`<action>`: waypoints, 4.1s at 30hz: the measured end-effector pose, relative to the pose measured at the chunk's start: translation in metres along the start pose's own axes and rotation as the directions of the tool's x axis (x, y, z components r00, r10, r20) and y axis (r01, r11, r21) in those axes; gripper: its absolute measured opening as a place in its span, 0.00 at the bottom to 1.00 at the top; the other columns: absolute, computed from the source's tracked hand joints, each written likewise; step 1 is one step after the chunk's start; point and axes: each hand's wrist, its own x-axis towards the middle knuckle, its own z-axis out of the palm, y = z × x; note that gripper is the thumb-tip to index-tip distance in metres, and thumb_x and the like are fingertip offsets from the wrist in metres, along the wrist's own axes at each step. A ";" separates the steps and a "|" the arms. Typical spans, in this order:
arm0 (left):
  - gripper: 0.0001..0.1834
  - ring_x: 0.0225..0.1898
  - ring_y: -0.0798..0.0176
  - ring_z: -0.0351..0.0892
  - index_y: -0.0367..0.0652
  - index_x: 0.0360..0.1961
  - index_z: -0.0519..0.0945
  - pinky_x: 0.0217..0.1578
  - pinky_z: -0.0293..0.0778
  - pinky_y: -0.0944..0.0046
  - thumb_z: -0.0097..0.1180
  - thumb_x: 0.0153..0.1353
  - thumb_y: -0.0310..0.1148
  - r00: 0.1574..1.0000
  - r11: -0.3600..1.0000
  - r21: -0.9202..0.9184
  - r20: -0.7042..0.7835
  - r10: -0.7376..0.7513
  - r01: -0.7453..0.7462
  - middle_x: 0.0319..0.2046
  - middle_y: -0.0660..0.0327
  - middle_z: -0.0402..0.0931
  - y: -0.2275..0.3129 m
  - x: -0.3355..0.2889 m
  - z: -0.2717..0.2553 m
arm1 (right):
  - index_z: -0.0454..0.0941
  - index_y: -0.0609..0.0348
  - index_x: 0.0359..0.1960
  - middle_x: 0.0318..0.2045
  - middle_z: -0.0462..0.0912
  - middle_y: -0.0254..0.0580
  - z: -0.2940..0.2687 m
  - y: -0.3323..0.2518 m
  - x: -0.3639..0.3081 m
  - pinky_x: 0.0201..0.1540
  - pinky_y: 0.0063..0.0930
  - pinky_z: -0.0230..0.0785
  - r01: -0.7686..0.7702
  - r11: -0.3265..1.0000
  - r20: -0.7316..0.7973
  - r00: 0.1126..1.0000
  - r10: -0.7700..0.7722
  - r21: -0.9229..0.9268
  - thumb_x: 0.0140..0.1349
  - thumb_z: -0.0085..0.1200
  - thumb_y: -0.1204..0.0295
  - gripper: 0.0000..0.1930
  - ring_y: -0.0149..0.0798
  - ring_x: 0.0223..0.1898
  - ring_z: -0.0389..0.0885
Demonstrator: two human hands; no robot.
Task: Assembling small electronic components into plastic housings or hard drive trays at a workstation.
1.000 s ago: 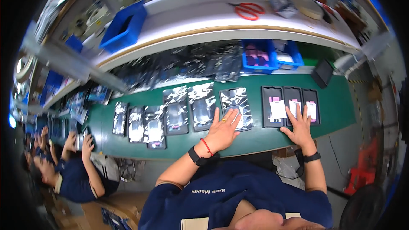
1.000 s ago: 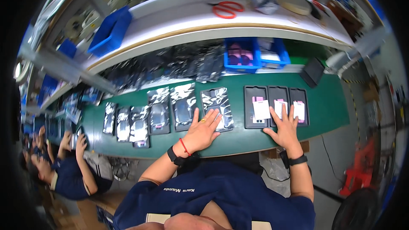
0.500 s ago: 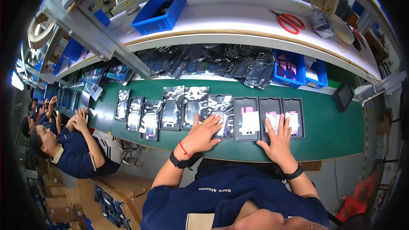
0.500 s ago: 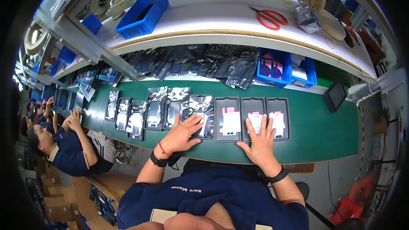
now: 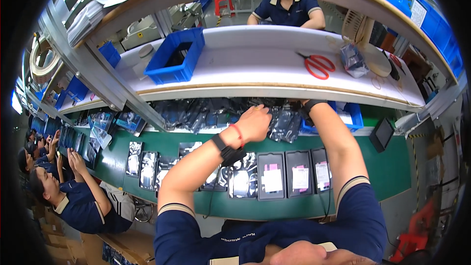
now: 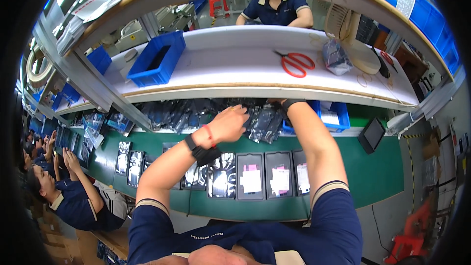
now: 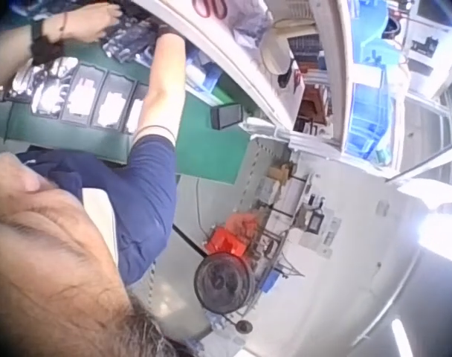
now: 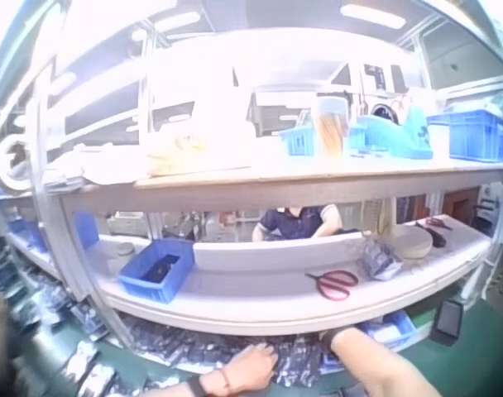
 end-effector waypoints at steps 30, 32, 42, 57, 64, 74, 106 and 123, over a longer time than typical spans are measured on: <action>0.15 0.41 0.53 0.76 0.40 0.45 0.72 0.42 0.72 0.57 0.47 0.55 0.28 0.999 0.997 0.056 -0.004 -0.046 0.047 0.35 0.48 0.76 0.001 0.066 0.005 | 0.70 0.73 0.49 0.50 0.71 0.63 0.043 -0.057 -0.266 0.56 0.46 0.60 0.242 0.962 -0.049 0.970 -0.237 0.128 0.47 0.62 0.59 0.33 0.58 0.53 0.70; 0.22 0.39 0.53 0.76 0.42 0.49 0.72 0.39 0.72 0.59 0.51 0.48 0.26 0.898 0.977 0.164 -0.396 0.190 -0.134 0.40 0.51 0.74 0.023 0.015 0.009 | 0.74 0.68 0.45 0.46 0.76 0.58 0.024 -0.041 -0.249 0.52 0.44 0.64 0.235 0.897 0.225 0.915 -0.334 0.376 0.48 0.61 0.58 0.28 0.54 0.48 0.74; 0.33 0.59 0.42 0.61 0.42 0.60 0.63 0.58 0.57 0.46 0.52 0.55 0.46 0.989 0.988 -0.101 -0.110 0.102 -0.113 0.57 0.40 0.60 0.127 -0.127 0.084 | 0.70 0.61 0.53 0.57 0.67 0.56 0.014 -0.006 -0.002 0.62 0.41 0.54 -0.066 0.998 0.009 0.998 0.066 0.013 0.52 0.46 0.70 0.24 0.52 0.59 0.64; 0.44 0.66 0.47 0.48 0.47 0.64 0.57 0.57 0.39 0.28 0.53 0.51 0.60 0.999 0.972 -0.230 -0.007 -0.044 0.041 0.65 0.47 0.47 0.139 -0.143 0.102 | 0.68 0.58 0.55 0.58 0.65 0.54 0.020 -0.020 0.011 0.63 0.39 0.52 0.017 0.979 -0.106 0.994 0.005 0.202 0.57 0.43 0.69 0.22 0.51 0.60 0.62; 0.44 0.66 0.50 0.50 0.44 0.63 0.59 0.59 0.40 0.32 0.55 0.50 0.58 0.994 0.980 -0.186 -0.063 -0.089 0.076 0.64 0.49 0.52 0.135 -0.141 0.096 | 0.69 0.69 0.49 0.48 0.74 0.57 -0.012 -0.041 -0.173 0.57 0.42 0.62 0.411 0.912 -0.438 0.820 -0.369 0.001 0.50 0.48 0.79 0.21 0.52 0.53 0.72; 0.43 0.66 0.48 0.48 0.43 0.61 0.61 0.59 0.44 0.34 0.59 0.48 0.54 0.989 0.951 -0.285 -0.048 -0.139 0.120 0.64 0.47 0.50 0.131 -0.147 0.097 | 0.68 0.65 0.53 0.54 0.70 0.56 0.064 -0.006 -0.301 0.61 0.56 0.48 0.119 0.970 -0.101 0.990 -0.099 0.210 0.48 0.60 0.58 0.33 0.57 0.59 0.62; 0.45 0.68 0.38 0.35 0.55 0.67 0.49 0.62 0.40 0.39 0.47 0.54 0.64 -0.244 -0.030 -0.629 -0.256 -0.936 0.777 0.67 0.41 0.38 -0.184 -0.467 0.085 | 0.73 0.70 0.47 0.50 0.72 0.57 0.066 -0.195 -0.187 0.42 0.41 0.70 0.492 0.857 -0.106 0.870 -0.481 0.155 0.40 0.65 0.62 0.32 0.51 0.48 0.69; 0.35 0.63 0.31 0.47 0.39 0.61 0.61 0.62 0.48 0.46 0.53 0.58 0.49 -0.055 0.300 -0.494 -0.582 -0.811 0.816 0.60 0.33 0.52 -0.088 -0.414 0.086 | 0.69 0.66 0.51 0.55 0.65 0.59 0.060 -0.269 -0.166 0.53 0.44 0.64 0.498 0.788 -0.164 0.866 -0.472 0.361 0.44 0.64 0.63 0.32 0.57 0.56 0.63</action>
